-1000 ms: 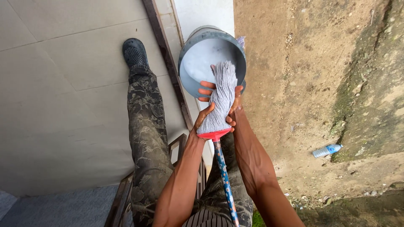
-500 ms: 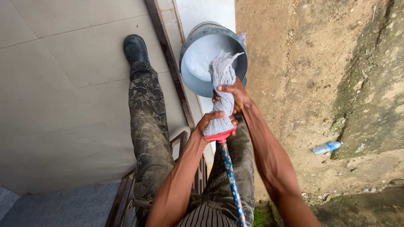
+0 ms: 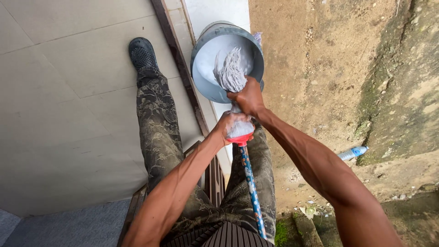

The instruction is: The person wrings out a mop in a bucket of soapy water and then wipes the tiled floor of a hallway.

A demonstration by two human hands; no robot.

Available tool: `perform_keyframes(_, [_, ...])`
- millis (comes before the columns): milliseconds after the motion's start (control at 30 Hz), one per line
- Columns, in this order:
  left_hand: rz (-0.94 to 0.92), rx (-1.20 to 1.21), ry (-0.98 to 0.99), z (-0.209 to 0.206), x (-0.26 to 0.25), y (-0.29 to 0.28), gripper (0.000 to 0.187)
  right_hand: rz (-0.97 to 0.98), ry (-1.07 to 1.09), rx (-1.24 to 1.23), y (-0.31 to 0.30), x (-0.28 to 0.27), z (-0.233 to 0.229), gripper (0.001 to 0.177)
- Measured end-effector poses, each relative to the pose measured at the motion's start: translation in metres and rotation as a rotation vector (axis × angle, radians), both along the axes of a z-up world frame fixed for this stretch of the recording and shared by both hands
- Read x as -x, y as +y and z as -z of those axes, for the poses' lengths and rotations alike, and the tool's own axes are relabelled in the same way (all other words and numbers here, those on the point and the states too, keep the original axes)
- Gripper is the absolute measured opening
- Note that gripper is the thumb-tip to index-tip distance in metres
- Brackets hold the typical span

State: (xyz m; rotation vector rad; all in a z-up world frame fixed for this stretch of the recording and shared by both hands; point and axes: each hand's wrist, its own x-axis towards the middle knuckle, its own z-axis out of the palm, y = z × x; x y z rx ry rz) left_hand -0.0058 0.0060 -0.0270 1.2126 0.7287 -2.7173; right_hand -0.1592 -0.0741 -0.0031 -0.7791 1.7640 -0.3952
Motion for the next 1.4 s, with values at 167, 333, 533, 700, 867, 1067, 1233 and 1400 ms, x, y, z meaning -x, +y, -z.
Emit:
perform_keyframes(167, [0.152,-0.009,-0.118,0.023,-0.003,0.011,0.018,0.053,-0.066,-0.113,0.006,-0.010,0.004,0.046])
perform_keyframes(333, [0.212,-0.021,-0.193,0.029,-0.008,0.021,0.018,0.001,0.000,-0.142,0.014,-0.015,0.016,0.051])
perform_keyframes(533, [0.322,0.006,-0.247,0.032,-0.006,0.020,0.022,0.076,-0.048,-0.269,0.013,-0.020,0.010,0.048])
perform_keyframes(700, [0.282,-0.050,-0.238,0.016,-0.003,0.001,0.022,0.165,-0.048,-0.320,0.009,-0.023,0.013,0.040])
perform_keyframes(867, [0.527,0.348,-0.180,-0.004,-0.017,-0.018,0.052,0.214,0.052,-0.389,0.030,-0.019,0.036,0.045])
perform_keyframes(1067, [0.710,0.559,-0.105,0.025,-0.029,0.011,0.110,0.318,0.244,-0.354,0.066,-0.024,0.040,0.051])
perform_keyframes(1233, [0.759,0.578,-0.224,0.014,-0.022,0.015,0.094,0.330,0.229,-0.458,0.052,-0.020,0.024,0.060])
perform_keyframes(1400, [0.385,0.637,-0.218,0.015,-0.023,0.026,0.078,0.663,-0.544,-0.218,0.048,-0.008,0.002,0.084])
